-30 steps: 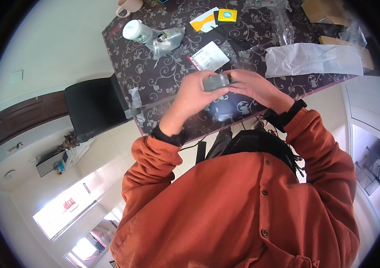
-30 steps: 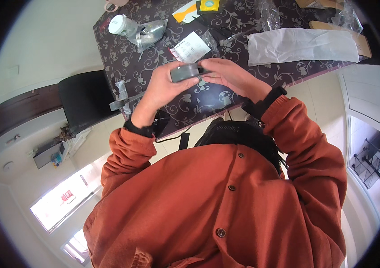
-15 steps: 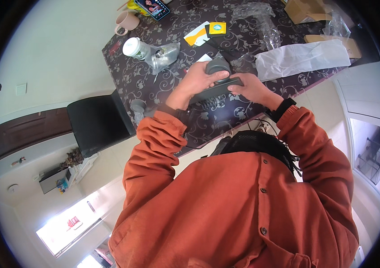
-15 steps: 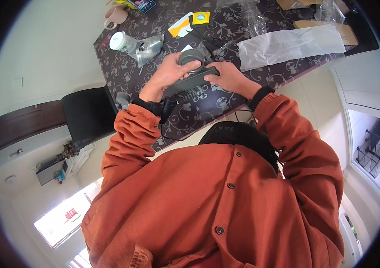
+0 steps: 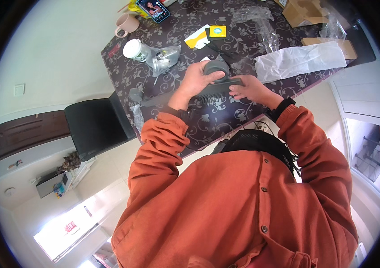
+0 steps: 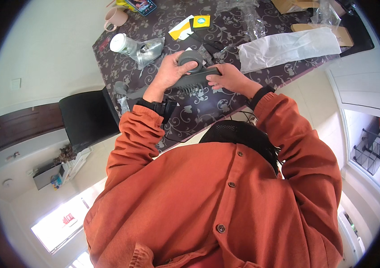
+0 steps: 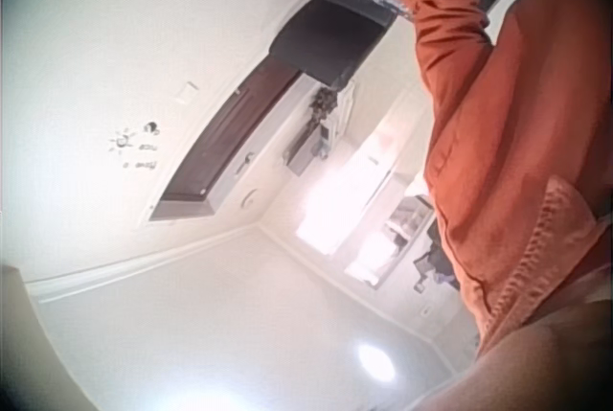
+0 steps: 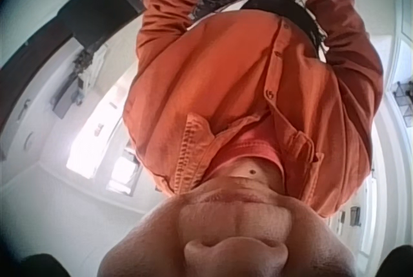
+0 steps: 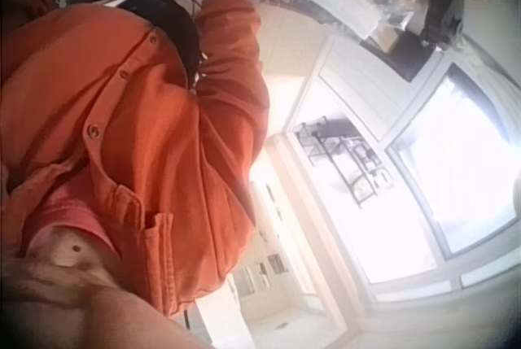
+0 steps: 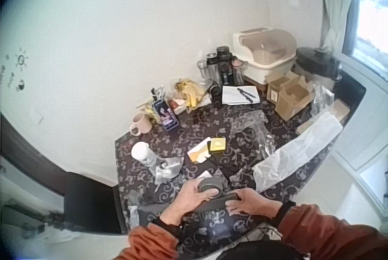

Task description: The person unpacks a grey plastic component from a clear bag, then repeatedly attaches and detaches a circular grey piece to a slot on the component. They rotate and reposition the parts multiple times while seated at a table.

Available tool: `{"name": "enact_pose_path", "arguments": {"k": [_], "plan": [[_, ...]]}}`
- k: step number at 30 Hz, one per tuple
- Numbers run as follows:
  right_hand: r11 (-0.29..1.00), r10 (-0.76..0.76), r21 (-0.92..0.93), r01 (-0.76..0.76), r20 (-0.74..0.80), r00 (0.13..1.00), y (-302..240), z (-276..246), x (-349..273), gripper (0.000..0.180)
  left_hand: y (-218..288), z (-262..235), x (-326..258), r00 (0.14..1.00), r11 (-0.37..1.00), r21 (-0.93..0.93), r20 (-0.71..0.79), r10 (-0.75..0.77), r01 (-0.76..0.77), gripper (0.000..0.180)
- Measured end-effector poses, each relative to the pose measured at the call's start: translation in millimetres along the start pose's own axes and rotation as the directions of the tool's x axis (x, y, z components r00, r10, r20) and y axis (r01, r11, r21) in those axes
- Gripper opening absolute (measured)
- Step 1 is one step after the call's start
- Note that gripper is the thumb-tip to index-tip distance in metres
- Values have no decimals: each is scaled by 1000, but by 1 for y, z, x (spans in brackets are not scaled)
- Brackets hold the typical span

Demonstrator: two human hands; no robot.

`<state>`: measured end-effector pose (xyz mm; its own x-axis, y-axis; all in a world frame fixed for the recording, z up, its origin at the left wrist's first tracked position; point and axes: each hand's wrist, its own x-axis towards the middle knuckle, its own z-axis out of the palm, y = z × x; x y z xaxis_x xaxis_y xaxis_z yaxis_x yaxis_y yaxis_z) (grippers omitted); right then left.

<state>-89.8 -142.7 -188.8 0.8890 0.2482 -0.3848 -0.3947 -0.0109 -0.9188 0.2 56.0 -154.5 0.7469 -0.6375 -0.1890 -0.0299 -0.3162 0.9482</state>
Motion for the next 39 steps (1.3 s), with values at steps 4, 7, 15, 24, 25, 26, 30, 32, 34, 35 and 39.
{"name": "enact_pose_path", "arguments": {"k": [4,7,15,24,25,26,30,32,34,35,39], "plan": [[986,86,-144,-81,34,996,-5,1,0,32,12,9,3,998,966,251,13,59,-60,26],[986,107,-133,-98,64,992,-5,4,0,33,17,11,6,993,924,366,3,114,-107,23],[999,-40,-20,39,-24,999,7,0,1,33,-14,7,-5,992,966,-244,-108,65,-90,26],[987,-83,-142,80,-18,996,20,9,6,32,4,13,-4,965,877,420,-4,261,-235,24],[985,-82,-156,78,-19,996,19,9,5,32,4,13,-5,981,900,404,-29,193,-165,24],[984,-88,-156,83,-22,996,17,8,4,33,3,12,-6,980,913,374,-50,194,-162,24],[980,-133,-156,126,-37,990,10,4,-1,34,-16,9,-18,968,989,-37,-215,133,-144,27],[972,-143,-194,133,-40,989,8,4,-3,34,-25,5,-24,958,986,42,-231,167,-162,26],[960,-109,-266,92,-50,993,7,5,-5,35,-27,5,-27,956,984,67,-235,175,-164,27],[953,-134,-280,115,-51,990,7,6,-6,35,-26,5,-28,956,984,57,-236,177,-168,28],[878,-186,-457,138,-61,981,0,4,-7,36,-7,10,-38,949,940,254,-159,274,-229,34]]}}
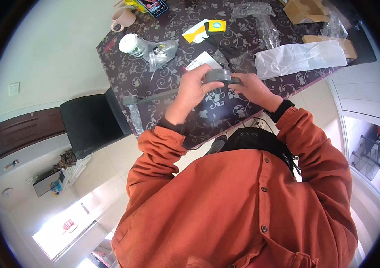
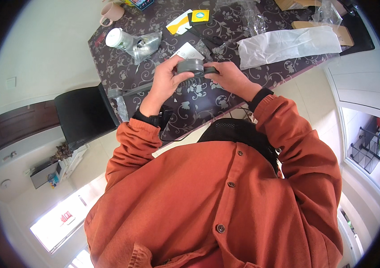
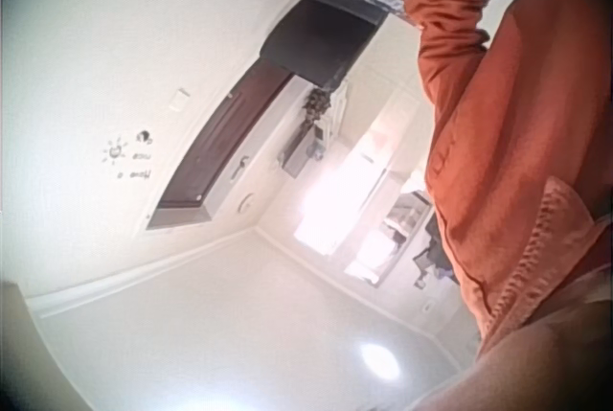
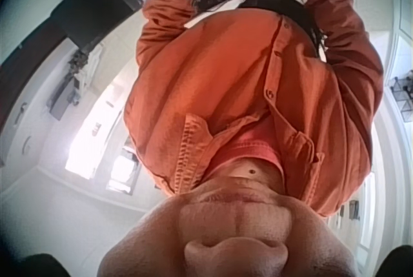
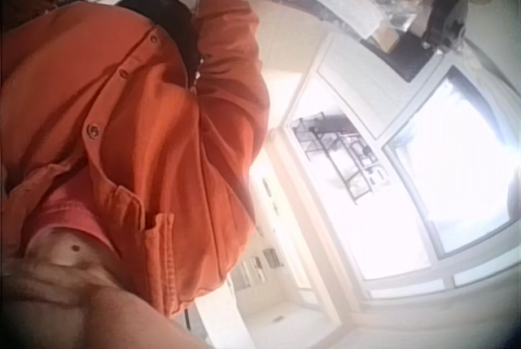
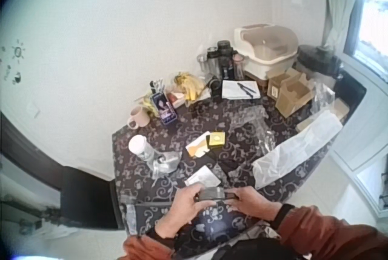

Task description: The person unpacks a grey plastic component from a clear bag, then repeatedly attaches and detaches a circular grey piece to a slot on the component. They rotate and reposition the parts multiple times while seated at a table.

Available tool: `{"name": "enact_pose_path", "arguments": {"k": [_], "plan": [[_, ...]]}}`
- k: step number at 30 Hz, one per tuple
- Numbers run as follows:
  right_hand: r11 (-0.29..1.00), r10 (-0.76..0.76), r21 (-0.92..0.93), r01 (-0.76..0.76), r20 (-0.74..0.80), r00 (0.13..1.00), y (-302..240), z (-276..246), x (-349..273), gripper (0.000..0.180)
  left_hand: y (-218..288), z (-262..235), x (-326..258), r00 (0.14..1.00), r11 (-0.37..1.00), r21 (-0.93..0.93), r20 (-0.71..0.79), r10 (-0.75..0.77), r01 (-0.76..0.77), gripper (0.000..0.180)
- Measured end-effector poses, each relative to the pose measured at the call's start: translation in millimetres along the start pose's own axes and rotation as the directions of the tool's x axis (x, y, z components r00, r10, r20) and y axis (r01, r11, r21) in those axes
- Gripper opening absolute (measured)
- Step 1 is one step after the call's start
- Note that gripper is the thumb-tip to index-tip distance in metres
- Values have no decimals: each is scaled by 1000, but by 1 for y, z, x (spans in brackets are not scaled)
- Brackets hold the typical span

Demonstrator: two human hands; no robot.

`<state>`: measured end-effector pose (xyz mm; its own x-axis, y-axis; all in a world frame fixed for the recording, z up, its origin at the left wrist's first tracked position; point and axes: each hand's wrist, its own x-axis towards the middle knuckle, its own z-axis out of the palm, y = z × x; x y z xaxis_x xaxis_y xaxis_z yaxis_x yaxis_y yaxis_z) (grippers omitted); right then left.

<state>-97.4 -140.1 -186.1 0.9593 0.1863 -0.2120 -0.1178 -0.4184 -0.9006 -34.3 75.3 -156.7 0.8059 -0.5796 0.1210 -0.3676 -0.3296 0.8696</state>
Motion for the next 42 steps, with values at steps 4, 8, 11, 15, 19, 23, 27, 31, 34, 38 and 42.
{"name": "enact_pose_path", "arguments": {"k": [4,8,11,15,19,23,27,31,34,38,42], "plan": [[910,-375,-256,325,-177,910,-2,-2,-1,38,17,1,-21,1000,998,67,23,15,-16,37],[942,-306,-196,273,-163,938,7,-2,-5,43,16,16,-48,1000,995,94,4,12,-13,36],[987,5,161,5,-58,998,14,5,-5,48,5,28,-60,997,980,179,4,82,-81,50],[771,107,620,-147,101,989,21,11,-6,53,-9,48,-73,994,976,196,-20,103,-98,61],[312,237,871,-379,315,919,30,11,-9,51,-16,66,-87,999,990,136,-31,42,-37,59],[316,339,813,-489,385,859,36,21,-5,39,-13,85,-94,994,987,122,-40,-102,106,59],[316,355,798,-512,401,844,36,29,-1,34,-9,96,-96,980,976,137,-130,-152,170,64],[312,344,818,-482,375,860,35,38,0,34,-7,103,-93,952,955,183,-241,-188,235,69],[365,351,818,-446,322,879,39,44,2,33,-7,103,-90,951,914,276,-173,-258,298,76],[328,397,841,-429,290,871,45,49,9,29,-4,109,-85,949,912,309,-249,-195,269,79],[361,441,831,-423,247,863,48,48,17,28,-5,116,-78,935,927,238,-279,-220,289,79]]}}
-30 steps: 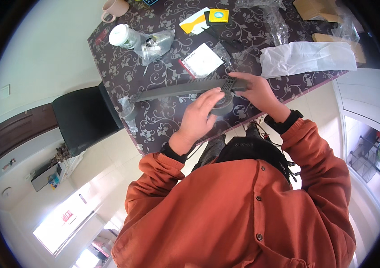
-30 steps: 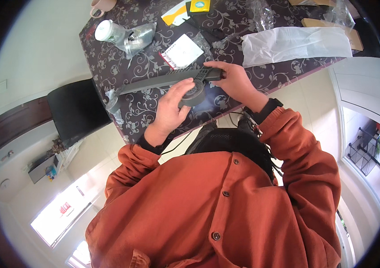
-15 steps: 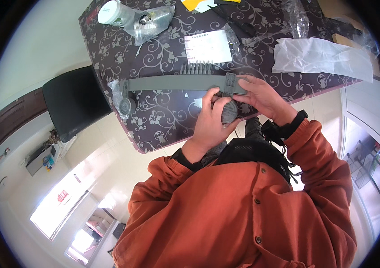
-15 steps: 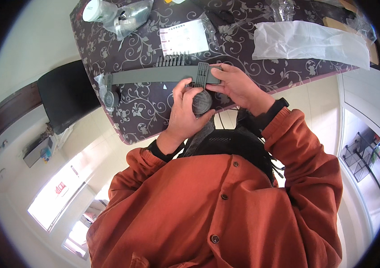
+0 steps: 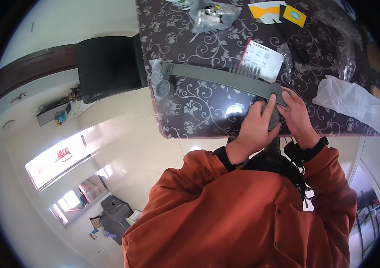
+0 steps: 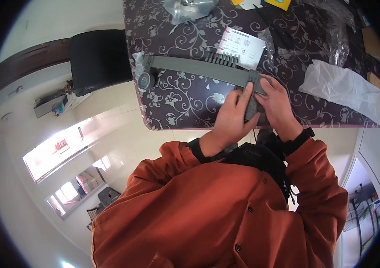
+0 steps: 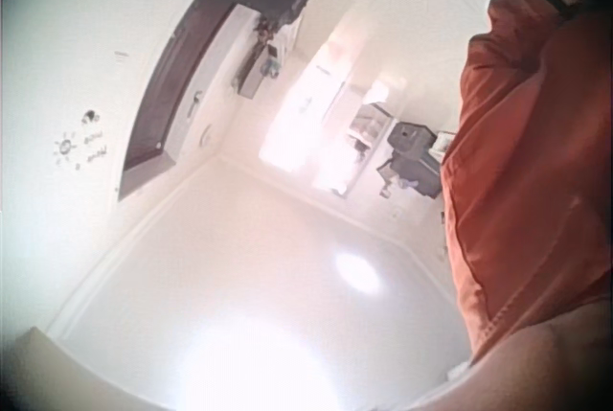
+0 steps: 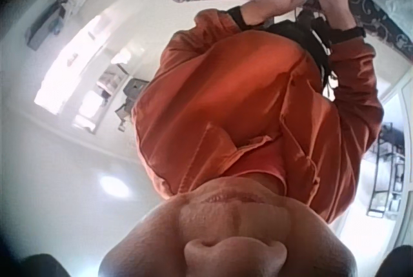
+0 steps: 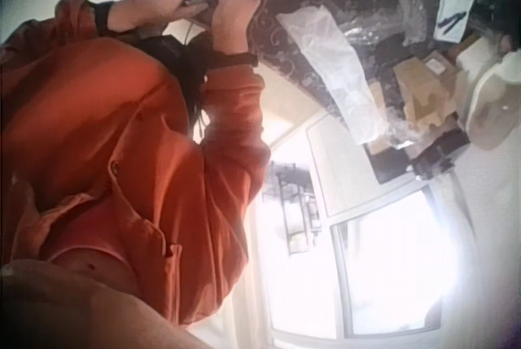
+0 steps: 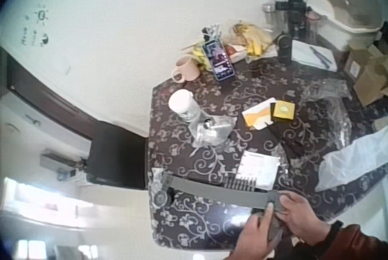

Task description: The person unpacks a grey plastic component from a clear bag, then repeatedly attaches and detaches a circular grey piece to a slot on the component. They rotate and reposition the parts multiple times while seated at a table.

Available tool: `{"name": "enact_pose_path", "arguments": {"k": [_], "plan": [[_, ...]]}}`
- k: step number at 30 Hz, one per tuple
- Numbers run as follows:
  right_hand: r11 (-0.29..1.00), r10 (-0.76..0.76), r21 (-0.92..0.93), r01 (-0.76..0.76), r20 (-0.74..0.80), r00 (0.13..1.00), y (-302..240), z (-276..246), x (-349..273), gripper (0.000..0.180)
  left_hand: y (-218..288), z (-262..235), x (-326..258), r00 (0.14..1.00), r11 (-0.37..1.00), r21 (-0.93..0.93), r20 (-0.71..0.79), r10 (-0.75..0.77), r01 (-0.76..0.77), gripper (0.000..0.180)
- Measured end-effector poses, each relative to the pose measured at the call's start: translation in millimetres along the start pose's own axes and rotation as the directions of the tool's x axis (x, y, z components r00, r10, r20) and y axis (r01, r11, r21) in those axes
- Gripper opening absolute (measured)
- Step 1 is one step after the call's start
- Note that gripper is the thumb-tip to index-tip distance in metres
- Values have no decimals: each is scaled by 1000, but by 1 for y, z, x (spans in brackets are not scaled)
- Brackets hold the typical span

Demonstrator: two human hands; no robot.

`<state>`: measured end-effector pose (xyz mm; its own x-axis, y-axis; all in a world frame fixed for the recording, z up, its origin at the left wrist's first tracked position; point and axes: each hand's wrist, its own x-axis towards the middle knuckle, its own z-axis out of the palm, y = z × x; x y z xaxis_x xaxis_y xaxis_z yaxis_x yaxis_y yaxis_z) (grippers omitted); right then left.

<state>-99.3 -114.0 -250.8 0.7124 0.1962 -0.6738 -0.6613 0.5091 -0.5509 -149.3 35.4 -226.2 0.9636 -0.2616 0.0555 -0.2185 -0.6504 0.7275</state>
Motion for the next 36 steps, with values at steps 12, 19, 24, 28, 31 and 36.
{"name": "enact_pose_path", "arguments": {"k": [12,19,24,28,31,36], "plan": [[1000,-29,4,30,-37,999,-1,1,5,30,-9,-12,10,994,999,15,108,-31,30,79],[994,44,-94,-52,-81,996,-8,-11,2,33,-99,-119,40,904,908,327,-413,-113,263,57],[998,22,-60,-25,-47,999,-12,-21,2,33,-183,-165,28,833,756,351,-259,-488,552,68],[999,-6,-40,5,-27,1000,-21,-25,-1,33,-181,-149,16,852,774,409,-421,-310,484,61],[998,-47,-52,48,11,999,-30,-21,-9,33,-181,-158,17,878,818,400,-413,-243,414,60],[992,-115,-59,115,13,993,-50,-1,-28,33,-162,-175,36,903,802,476,-394,-171,360,64]]}}
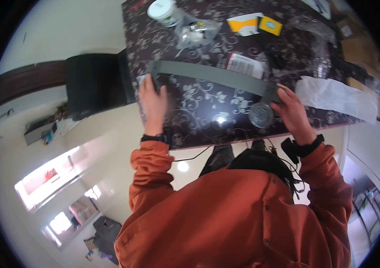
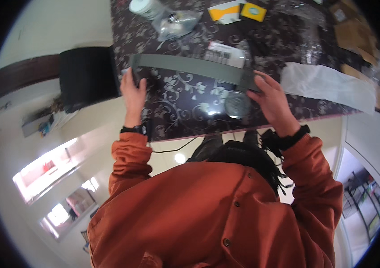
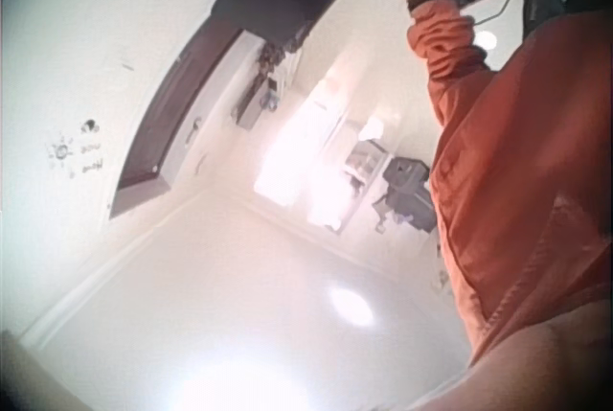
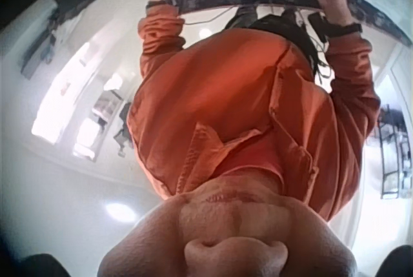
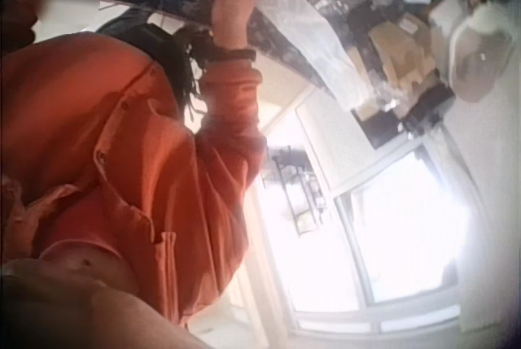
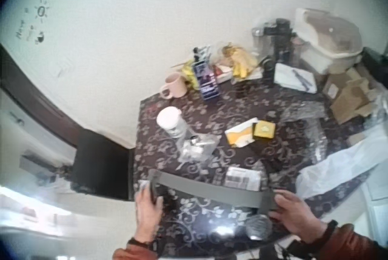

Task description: The person unpacks a grey plastic component from a clear bag, then repeatedly attaches and detaches a circular grey piece to a slot on the component. They rotate and reposition the parts multiple times while seated at a table.

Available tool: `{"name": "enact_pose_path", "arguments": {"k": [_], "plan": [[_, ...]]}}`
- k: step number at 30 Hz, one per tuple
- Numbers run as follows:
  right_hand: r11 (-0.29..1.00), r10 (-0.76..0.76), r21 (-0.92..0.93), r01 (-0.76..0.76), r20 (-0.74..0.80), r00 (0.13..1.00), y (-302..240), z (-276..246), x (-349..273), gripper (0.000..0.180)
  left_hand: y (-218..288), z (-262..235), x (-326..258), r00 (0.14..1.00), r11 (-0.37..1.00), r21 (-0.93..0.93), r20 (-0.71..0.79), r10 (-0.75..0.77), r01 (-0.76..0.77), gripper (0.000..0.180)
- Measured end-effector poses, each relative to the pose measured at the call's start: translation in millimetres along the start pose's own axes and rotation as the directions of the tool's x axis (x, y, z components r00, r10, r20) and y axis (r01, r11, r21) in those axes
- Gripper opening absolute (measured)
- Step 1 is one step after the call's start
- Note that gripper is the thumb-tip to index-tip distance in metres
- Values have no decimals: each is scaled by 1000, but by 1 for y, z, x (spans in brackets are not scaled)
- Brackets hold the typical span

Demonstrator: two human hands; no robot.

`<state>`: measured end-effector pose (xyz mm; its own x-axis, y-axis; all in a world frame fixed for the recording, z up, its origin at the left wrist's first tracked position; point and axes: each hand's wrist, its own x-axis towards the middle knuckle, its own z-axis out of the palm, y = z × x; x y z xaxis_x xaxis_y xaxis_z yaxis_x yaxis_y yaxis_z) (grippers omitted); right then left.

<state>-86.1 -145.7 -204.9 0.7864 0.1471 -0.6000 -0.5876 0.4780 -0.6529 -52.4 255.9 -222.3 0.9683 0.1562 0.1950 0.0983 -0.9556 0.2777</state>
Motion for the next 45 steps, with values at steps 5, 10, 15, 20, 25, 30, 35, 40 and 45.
{"name": "enact_pose_path", "arguments": {"k": [5,10,15,20,25,30,35,40,45], "plan": [[995,-78,66,79,-11,997,-21,37,-16,30,110,-59,-11,916,852,-339,-183,357,-400,66],[969,-192,157,192,-17,981,-42,83,-33,28,214,-78,-50,832,740,-520,97,547,-426,80],[929,-326,184,320,3,945,-70,112,-57,28,221,-83,-34,868,707,-602,46,494,-370,70],[900,-394,232,368,75,916,-85,126,-83,20,229,-100,-31,885,553,-754,-78,460,-354,66],[895,-371,273,354,14,928,-90,120,-97,20,248,-103,-51,886,657,-626,-128,445,-421,66],[879,-379,335,339,61,923,-89,109,-104,25,264,-111,-68,841,731,-416,-254,478,-541,64],[862,-452,281,421,52,890,-92,96,-113,29,280,-124,-73,834,717,-427,-257,488,-551,63],[845,-447,360,395,72,892,-90,92,-119,30,298,-129,-90,853,811,-273,-243,463,-518,64],[818,-515,340,464,73,854,-93,88,-126,30,289,-136,-83,818,749,-330,-243,521,-575,64]]}}
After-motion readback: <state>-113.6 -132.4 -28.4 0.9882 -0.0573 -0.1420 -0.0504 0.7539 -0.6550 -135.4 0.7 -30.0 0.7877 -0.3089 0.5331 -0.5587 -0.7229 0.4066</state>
